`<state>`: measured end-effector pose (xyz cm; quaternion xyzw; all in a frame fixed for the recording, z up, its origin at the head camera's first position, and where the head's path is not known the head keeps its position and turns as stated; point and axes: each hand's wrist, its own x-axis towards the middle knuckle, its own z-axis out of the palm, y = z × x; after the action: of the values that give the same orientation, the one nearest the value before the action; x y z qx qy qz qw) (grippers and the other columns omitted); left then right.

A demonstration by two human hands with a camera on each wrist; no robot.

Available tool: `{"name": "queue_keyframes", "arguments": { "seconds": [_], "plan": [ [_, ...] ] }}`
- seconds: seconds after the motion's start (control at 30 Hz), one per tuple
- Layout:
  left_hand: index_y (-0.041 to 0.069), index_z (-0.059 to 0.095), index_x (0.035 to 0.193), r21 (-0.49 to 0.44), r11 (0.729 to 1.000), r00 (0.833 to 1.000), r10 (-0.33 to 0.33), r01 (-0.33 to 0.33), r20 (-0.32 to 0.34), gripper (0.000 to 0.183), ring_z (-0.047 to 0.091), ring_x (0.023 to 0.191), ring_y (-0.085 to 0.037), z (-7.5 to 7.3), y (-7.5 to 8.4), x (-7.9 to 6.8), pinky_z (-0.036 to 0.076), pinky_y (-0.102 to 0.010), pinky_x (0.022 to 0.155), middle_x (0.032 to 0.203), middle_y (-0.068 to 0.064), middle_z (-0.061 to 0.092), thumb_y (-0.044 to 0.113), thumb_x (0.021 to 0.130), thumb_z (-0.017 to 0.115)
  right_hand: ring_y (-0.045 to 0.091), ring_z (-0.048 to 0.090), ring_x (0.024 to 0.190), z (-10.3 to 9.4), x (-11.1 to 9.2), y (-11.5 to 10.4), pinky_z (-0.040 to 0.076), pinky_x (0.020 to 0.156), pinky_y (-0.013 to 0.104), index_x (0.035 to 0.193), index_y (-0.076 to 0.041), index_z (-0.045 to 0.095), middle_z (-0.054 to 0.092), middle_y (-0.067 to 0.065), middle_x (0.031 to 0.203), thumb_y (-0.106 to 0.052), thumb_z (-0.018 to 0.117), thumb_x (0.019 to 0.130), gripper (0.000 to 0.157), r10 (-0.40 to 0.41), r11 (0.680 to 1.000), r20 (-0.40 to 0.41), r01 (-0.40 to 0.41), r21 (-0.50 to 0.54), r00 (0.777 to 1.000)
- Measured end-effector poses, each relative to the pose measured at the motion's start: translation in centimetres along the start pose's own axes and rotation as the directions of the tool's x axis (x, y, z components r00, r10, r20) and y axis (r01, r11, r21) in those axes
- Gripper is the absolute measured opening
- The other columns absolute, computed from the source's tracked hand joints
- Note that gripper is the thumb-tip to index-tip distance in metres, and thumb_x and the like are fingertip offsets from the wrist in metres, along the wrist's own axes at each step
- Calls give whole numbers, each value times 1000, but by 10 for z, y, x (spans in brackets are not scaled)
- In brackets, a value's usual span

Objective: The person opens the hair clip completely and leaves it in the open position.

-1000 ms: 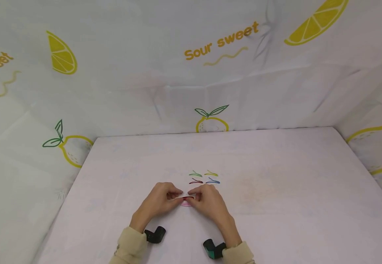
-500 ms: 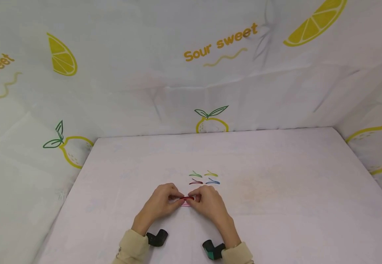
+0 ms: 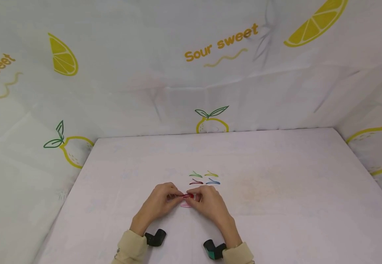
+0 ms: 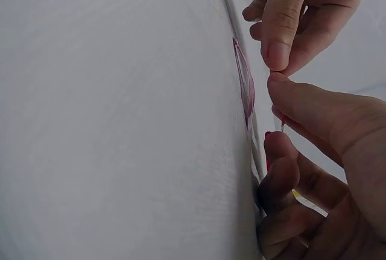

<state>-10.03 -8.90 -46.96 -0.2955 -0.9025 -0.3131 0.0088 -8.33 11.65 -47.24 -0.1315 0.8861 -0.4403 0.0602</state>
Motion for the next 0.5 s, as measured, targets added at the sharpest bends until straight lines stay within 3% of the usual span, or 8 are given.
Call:
{"name": "queue_keyframes", "arguments": {
  "seconds": [0.27,0.5],
  "plan": [
    [10,82,101,-73,996,998,-54,56,34,12,74,88,-8,-3,3,2,58,-22,79,97,0,81,15,94,74,-2,50,59,-1,0,3,44,54,19,110,-7,80,67,-5,75,-16,77,91,21,-24,998,-5,24,59,1000],
    [9,82,100,-134,990,999,-44,45,12,10,73,82,-7,-4,3,4,57,-18,75,94,-1,81,12,93,74,-2,60,68,0,1,7,53,62,19,108,-2,78,75,3,84,-10,77,91,19,-77,988,-26,80,133,997]
  ]
}}
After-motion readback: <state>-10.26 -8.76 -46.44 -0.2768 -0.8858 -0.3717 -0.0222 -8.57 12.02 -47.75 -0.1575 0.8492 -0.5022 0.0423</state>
